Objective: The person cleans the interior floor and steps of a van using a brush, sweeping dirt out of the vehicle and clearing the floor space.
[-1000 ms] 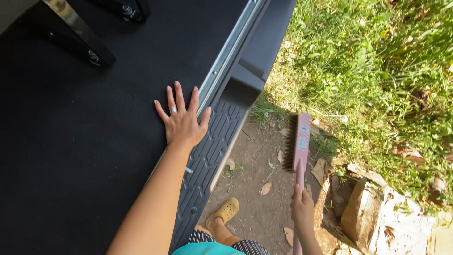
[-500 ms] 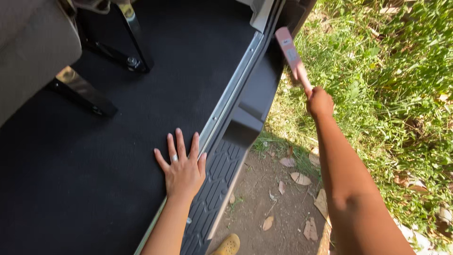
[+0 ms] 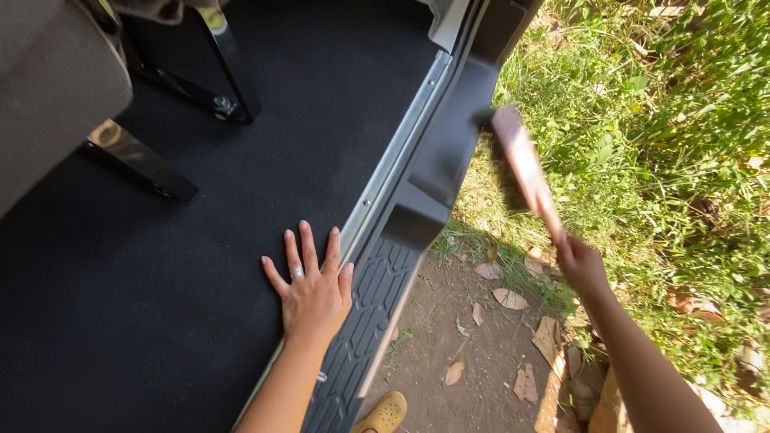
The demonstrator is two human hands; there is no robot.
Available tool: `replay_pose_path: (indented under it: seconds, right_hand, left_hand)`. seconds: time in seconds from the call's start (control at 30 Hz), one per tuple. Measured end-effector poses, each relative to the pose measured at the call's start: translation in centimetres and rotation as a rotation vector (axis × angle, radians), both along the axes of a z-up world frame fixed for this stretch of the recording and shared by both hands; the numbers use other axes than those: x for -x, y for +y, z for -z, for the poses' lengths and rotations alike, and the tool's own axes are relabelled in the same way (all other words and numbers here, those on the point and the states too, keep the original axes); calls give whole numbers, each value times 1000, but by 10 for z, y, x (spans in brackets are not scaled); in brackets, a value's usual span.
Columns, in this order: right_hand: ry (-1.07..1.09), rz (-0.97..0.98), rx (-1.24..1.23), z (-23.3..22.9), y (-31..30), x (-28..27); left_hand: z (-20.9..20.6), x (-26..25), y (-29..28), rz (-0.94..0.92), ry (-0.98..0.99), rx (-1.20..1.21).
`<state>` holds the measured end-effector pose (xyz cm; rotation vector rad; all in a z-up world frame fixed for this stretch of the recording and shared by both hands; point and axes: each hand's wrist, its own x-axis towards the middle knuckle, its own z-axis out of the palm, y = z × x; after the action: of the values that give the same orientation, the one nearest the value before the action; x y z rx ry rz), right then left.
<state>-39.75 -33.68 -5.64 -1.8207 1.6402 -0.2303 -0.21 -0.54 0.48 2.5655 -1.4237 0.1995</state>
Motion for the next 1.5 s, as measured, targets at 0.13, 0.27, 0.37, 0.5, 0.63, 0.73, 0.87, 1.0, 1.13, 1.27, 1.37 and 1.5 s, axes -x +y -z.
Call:
replay_pose_path:
  seconds: [0.13,0.27,0.37,0.5,0.63,0.73,0.87,1.0,1.13,1.27,1.37,1.5]
  right_hand:
    - [-141,-52,255,-3,-110,-86]
    - [-173,89,22,-6,-127,-148]
    - [-18,-49,-108,-44,-91,-139]
    - [40,19,-221,-123,-12,-72]
    - [-18,219,-76,-128,-42,-100]
    - [-186,235,-178,-105,-86,-147]
    - [-48,152,-260,-111,-86,-160]
    - [267,-21,-320,-172,-53,-103]
    - [122,96,-340,-198,-39,-92]
    - [-112,182,-284,-172,-18,-138]
    - [-142,103,-427,-152,2,-150]
    - [197,-23,-457,-96,66,-91]
  left_hand:
    - [1,0,1,-14,3,1]
    - [4,0,1,-12,16,3]
    - [5,-1,0,-6,24,-13]
    - [0,-1,-1,-13,50,-72]
    - [-2,-1,1,2,95,-9]
    - [0,-4,-3,-7,84,-20]
    - [1,-1,-1,-12,80,-40]
    - [-1,-2,-1,-9,69,-31]
    - [-3,2,3,-37,77,-43]
    - [0,1,0,-31,70,-26]
    - [4,1,-1,-33,70,-36]
    - [9,-1,0,-25,68,-22]
